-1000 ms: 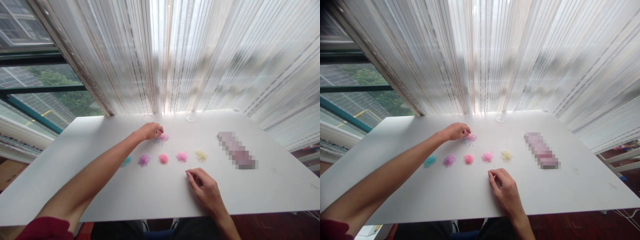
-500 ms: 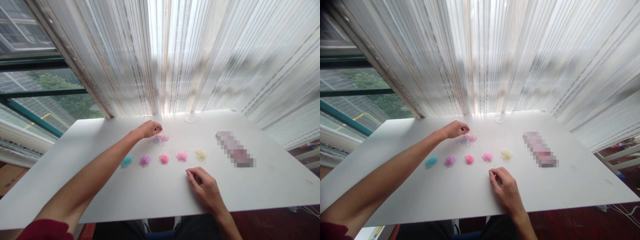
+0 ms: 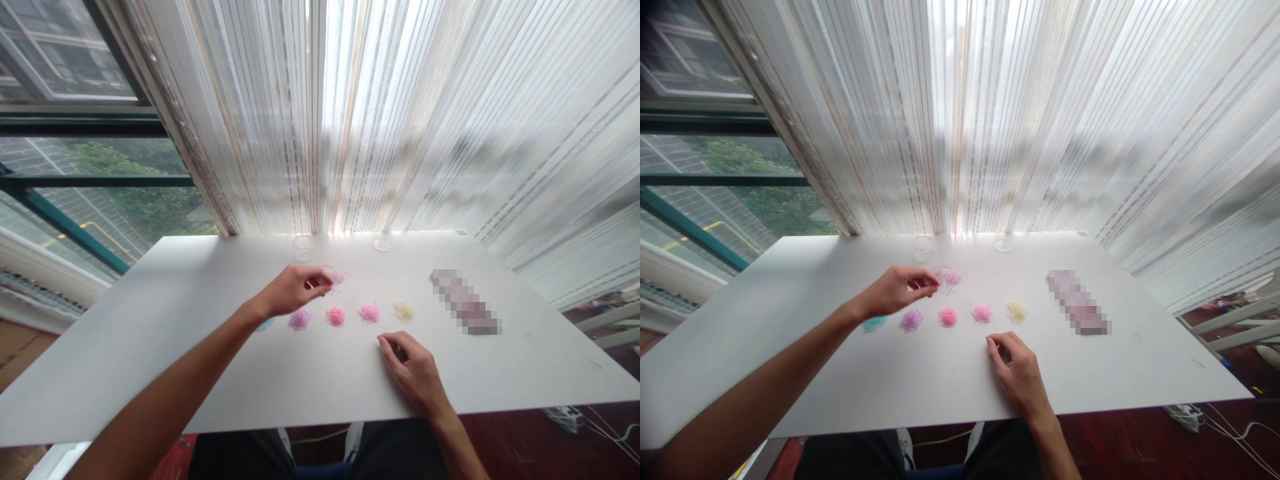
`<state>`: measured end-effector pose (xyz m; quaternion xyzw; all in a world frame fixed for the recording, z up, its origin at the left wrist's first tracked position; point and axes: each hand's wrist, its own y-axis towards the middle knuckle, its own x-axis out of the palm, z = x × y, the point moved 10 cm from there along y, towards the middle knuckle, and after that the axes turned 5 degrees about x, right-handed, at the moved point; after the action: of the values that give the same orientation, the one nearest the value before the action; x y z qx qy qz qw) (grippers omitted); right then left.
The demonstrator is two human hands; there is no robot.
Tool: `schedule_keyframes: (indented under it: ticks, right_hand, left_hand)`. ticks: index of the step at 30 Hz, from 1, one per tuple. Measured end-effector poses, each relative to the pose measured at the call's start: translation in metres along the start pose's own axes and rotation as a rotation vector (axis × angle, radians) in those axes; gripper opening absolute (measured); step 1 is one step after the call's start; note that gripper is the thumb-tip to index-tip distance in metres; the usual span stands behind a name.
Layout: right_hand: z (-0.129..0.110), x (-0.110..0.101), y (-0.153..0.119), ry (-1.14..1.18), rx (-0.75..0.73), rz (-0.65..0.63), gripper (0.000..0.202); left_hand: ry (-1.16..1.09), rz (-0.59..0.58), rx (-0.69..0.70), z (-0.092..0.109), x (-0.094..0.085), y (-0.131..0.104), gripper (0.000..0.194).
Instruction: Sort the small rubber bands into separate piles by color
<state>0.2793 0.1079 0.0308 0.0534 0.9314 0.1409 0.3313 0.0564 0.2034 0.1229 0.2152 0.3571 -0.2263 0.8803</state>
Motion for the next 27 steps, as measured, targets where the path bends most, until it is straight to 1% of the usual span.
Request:
schedule_keyframes:
  ticks: [3,5,7,9,11,15,18,21,23,24,25,27]
  right_hand:
    - [-0.001,0.001,0.001,-0.018,-0.005,-0.006,0.033]
    - [-0.002,0.0,0.001,-0.025,-0.001,-0.003,0.033]
    - [-0.004,0.0,0.001,-0.029,0.003,0.004,0.032]
    - [-0.007,0.0,0.001,-0.034,0.002,0.004,0.032]
    - [-0.009,0.0,0.002,-0.041,0.002,0.005,0.032]
    - [-0.01,0.0,0.003,-0.053,-0.011,0.009,0.027]
    - [-0.013,-0.001,0.0,-0.024,-0.062,0.015,0.024]
    - [-0.022,-0.007,0.001,0.021,-0.129,0.042,0.021]
    - [-0.034,-0.011,0.011,0.018,-0.168,0.046,0.019]
    - [-0.04,-0.009,0.021,-0.002,-0.185,0.019,0.019]
    - [-0.046,-0.003,0.034,-0.037,-0.189,-0.033,0.019]
    - [-0.052,0.018,0.068,-0.169,-0.155,-0.198,0.019]
  left_hand:
    - [-0.071,-0.11,-0.022,0.003,0.04,-0.039,0.012]
    - [0.011,-0.165,0.001,0.004,0.064,-0.058,0.012]
    - [0.149,-0.199,0.033,0.003,0.081,-0.069,0.016]
    - [0.265,-0.218,0.058,0.001,0.09,-0.074,0.019]
    - [0.328,-0.226,0.076,0.002,0.093,-0.075,0.021]
    - [0.339,-0.231,0.095,0.007,0.089,-0.076,0.025]
    - [0.326,-0.249,0.074,0.005,0.086,-0.081,0.03]
    - [0.296,-0.237,0.052,0.0,0.087,-0.088,0.031]
    - [0.261,-0.214,0.062,-0.001,0.091,-0.09,0.026]
    - [0.245,-0.201,0.076,0.0,0.094,-0.091,0.022]
    - [0.233,-0.188,0.095,0.002,0.097,-0.091,0.019]
    - [0.228,-0.158,0.127,0.006,0.101,-0.09,0.017]
